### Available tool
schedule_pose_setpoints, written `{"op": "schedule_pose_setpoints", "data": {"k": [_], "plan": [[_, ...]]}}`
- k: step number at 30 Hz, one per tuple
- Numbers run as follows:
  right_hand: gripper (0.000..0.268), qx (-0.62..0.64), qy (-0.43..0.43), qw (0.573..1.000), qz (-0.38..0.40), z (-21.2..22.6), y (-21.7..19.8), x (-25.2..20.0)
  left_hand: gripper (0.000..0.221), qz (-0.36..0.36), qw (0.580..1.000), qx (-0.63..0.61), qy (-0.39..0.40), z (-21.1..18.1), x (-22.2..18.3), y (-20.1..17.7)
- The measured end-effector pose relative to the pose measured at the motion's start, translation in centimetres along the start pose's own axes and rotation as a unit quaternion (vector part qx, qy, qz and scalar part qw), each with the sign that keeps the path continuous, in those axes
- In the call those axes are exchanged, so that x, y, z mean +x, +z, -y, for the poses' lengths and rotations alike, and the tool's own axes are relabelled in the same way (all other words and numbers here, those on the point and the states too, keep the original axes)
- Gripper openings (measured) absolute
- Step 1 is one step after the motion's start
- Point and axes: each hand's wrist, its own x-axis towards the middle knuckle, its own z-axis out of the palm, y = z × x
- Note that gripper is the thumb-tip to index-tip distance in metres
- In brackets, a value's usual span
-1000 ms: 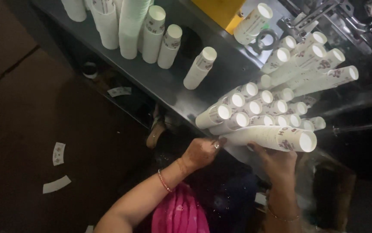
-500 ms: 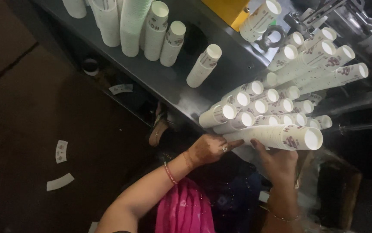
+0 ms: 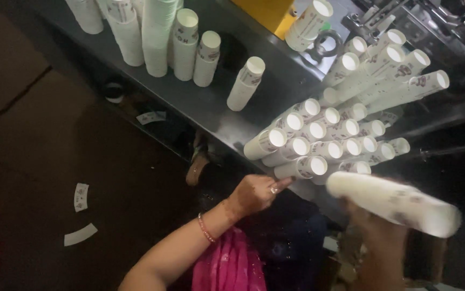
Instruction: The person organizes paper cups into stacks by hand and then places a stack into a clear plastic bag.
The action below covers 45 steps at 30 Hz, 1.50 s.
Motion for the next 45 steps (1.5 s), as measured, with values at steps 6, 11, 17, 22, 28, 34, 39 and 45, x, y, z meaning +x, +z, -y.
{"op": "schedule_pose_setpoints", "data": {"k": [6,11,17,22,28,34,39,45], "plan": [[0.041,0.251,0.108,0.960,0.065,-5.2,4.3,-3.2,0.023,0.036,0.999,0.002,-0.023,-0.8,-1.3,1.2],[0.030,0.043,0.139,0.983,0.108,-5.1,4.9,-2.2,0.043,0.046,0.999,-0.026,-0.003,-1.3,-0.2,1.3],[0.039,0.055,0.138,0.984,0.100,-6.0,4.1,-2.7,0.049,0.036,0.999,-0.030,0.010,-1.9,0.8,1.4],[0.051,0.181,0.161,0.968,0.072,-2.9,-0.1,-1.0,0.049,0.013,0.998,-0.052,0.019,-2.0,1.4,1.7],[0.052,0.030,0.109,0.993,0.040,4.0,-1.3,0.7,0.050,0.053,0.998,-0.028,0.013,-1.9,1.6,2.2],[0.052,-0.034,0.091,0.995,-0.025,0.8,-1.4,-0.5,0.055,0.048,0.998,-0.026,0.025,-2.0,1.0,6.0],[0.056,-0.126,0.119,0.980,-0.102,-1.7,-4.5,-1.5,0.050,0.087,0.996,0.003,-0.002,-3.1,1.7,11.4],[0.043,-0.021,0.018,0.989,-0.142,-10.5,-10.7,-9.4,0.057,0.154,0.987,0.020,-0.042,-4.3,3.5,8.5]]}}
